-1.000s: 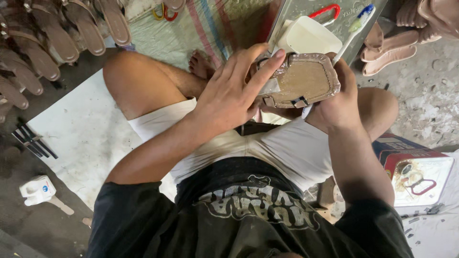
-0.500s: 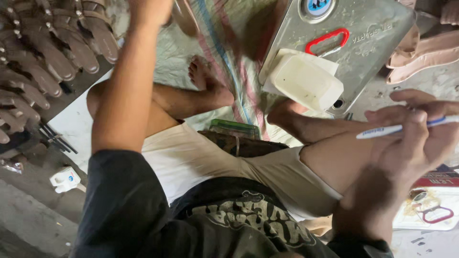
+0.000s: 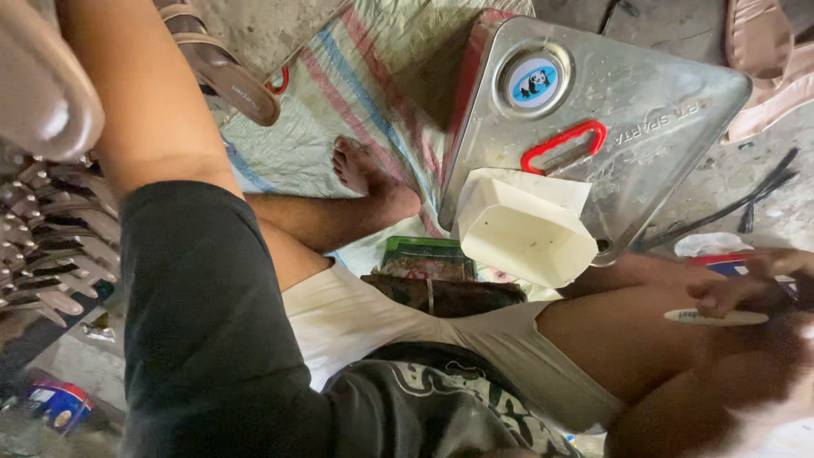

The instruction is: The person sits on the floor and uses a toothbrush to scrub the straps and sole of a beige sandal. They repeatedly dip the toothbrush into a container of white liquid and apply it to the sandal's surface. The person handles multiple sandals, placing them aside after cleaning.

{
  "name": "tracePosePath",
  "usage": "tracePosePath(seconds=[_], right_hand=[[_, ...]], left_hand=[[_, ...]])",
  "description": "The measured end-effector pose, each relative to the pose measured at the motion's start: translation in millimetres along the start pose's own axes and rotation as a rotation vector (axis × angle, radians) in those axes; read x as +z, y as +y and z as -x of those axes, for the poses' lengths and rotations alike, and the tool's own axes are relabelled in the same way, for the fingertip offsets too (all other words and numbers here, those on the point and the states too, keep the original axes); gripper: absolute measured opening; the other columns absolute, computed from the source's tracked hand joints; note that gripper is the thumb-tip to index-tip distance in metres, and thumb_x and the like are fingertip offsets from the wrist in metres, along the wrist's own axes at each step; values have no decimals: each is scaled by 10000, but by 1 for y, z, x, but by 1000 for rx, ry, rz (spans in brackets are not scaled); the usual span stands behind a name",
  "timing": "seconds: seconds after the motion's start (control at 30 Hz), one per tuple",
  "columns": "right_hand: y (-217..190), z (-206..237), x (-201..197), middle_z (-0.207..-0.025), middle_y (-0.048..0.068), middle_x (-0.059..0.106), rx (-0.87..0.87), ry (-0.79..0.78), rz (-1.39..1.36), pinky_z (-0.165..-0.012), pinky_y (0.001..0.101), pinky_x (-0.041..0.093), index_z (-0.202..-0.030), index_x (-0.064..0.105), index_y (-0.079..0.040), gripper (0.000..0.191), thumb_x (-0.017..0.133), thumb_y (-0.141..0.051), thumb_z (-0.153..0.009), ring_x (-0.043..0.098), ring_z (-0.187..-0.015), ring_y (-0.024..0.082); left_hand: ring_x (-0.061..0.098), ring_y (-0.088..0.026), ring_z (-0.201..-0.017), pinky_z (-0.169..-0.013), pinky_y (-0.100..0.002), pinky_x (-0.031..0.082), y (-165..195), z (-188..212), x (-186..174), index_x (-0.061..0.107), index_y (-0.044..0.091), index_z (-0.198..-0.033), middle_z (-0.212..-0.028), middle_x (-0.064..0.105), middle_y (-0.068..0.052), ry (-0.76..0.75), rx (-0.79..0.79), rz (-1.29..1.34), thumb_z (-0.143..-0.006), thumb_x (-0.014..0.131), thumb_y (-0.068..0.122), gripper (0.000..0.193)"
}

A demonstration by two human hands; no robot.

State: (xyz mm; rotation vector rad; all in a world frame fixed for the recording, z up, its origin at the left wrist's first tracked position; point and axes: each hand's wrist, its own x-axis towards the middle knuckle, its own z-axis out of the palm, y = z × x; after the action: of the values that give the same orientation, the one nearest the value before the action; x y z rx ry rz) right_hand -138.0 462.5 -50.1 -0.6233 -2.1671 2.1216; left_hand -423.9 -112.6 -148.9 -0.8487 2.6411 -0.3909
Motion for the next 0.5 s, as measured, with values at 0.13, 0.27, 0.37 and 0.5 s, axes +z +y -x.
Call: tracePosePath(seconds=[0.13, 0.27, 0.37, 0.5], right_hand=[[8, -2, -4, -1078, 211, 534, 17, -16, -9, -758, 400, 555, -1256, 437, 81, 428, 577, -319, -1193, 603, -743, 260], [8, 0, -5, -1055, 197, 528, 20, -32, -12, -773, 405, 554, -1264, 445, 86, 465, 577, -354, -1194, 594, -739, 248], [3, 3, -6, -1037, 186, 523, 18, -49, -8, -784, 409, 554, -1270, 451, 90, 493, 578, -381, -1195, 587, -737, 240], [-3, 2, -3, -1087, 192, 527, -17, -50, -52, -771, 412, 549, -1255, 452, 93, 462, 586, -345, -1194, 585, -715, 246]], left_hand=[[638, -422, -1103, -904, -510, 535, -5, -9, 0, 299, 69, -1523, -1231, 618, -280, -14, -20, -35, -872, 883, 182, 882], [643, -434, -1093, -895, -519, 538, -10, -3, -10, 279, 79, -1548, -1227, 623, -289, -22, -28, -52, -891, 857, 173, 881], [647, -443, -1085, -888, -526, 540, -17, 8, -9, 264, 85, -1567, -1223, 627, -296, -25, -25, -62, -905, 837, 166, 880], [653, -455, -1074, -879, -536, 543, -24, 5, -1, 244, 94, -1593, -1219, 632, -306, -27, -7, -73, -924, 811, 157, 879]])
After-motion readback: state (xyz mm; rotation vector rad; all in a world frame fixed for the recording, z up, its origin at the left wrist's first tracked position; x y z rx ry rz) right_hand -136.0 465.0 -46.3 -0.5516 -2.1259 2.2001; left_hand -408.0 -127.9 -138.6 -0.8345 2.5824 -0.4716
